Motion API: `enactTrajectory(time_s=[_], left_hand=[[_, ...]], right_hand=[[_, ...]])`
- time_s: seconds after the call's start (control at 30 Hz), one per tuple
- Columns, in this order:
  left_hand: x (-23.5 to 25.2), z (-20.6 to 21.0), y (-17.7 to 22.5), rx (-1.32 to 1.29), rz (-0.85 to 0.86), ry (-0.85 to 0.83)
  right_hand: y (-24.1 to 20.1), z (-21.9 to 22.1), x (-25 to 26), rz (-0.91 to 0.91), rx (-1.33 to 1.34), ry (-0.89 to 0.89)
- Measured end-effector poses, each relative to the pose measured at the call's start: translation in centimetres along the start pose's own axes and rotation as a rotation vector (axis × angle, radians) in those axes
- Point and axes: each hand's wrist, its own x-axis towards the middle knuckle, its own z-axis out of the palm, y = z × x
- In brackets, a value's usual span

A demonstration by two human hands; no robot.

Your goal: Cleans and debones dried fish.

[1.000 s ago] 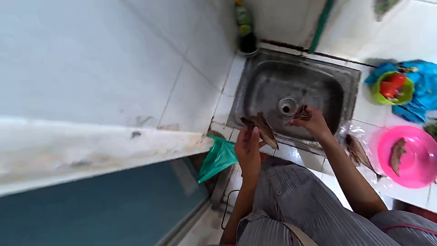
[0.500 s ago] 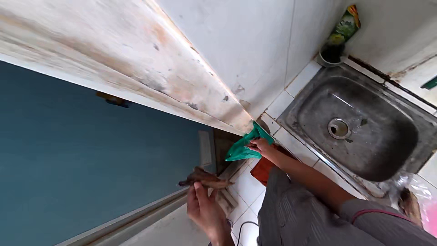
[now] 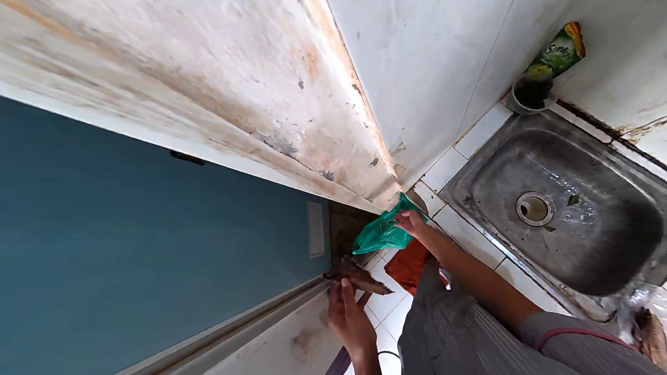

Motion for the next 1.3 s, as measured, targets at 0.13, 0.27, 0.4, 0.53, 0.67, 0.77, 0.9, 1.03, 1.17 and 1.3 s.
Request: enactTrajectory(time_s=[0.13, 0.27, 0.4, 0.53, 0.67, 0.77, 0.9, 1.03, 1.17, 1.3], left_hand=[[1.1, 2.7, 0.1, -0.024, -0.01, -0.139], [2.5, 5.9, 0.2, -0.027, -0.043, -0.281], [3.1, 7.4, 1.0, -0.025, -0.007, -0.292], [3.4, 6.5, 0.9, -0.008, 0.051, -0.227], [3.1, 4.1, 0.5, 0.013, 0.064, -0.167], [3.2, 2.3, -0.3, 0.032, 0.057, -0.099], [2.6, 1.7, -0.4, 0.086, 0.029, -0.155], [0.9, 4.3, 1.5, 0.148, -0.031, -0.414], [-1.2, 8.6, 2.8, 0.19, 0.109, -0.763], [-3.4, 13.5, 3.4, 0.24, 0.284, -1.118]], right_hand=[[-2.3, -0.4, -4.8, 0.057, -0.023, -0.19], [-3.7, -0.9, -10.5, -0.067, -0.271, -0.244], [-3.6, 0.7, -10.8, -0.266, -0.742, -0.2], [-3.0, 1.9, -3.8, -0.583, -1.602, -0.453], [-3.4, 3.0, 0.8, -0.361, -1.97, -0.512], [-4.0, 3.6, 1.5, -0.295, -2.018, -0.534], [-4.8, 4.1, -1.4, -0.255, -2.007, -0.565], [-7.8, 1.2, -10.3, -0.376, -1.622, -0.677], [-12.4, -5.4, -19.2, -0.633, -1.339, -0.475], [-14.5, -11.7, -26.6, -0.991, -1.051, -0.072]])
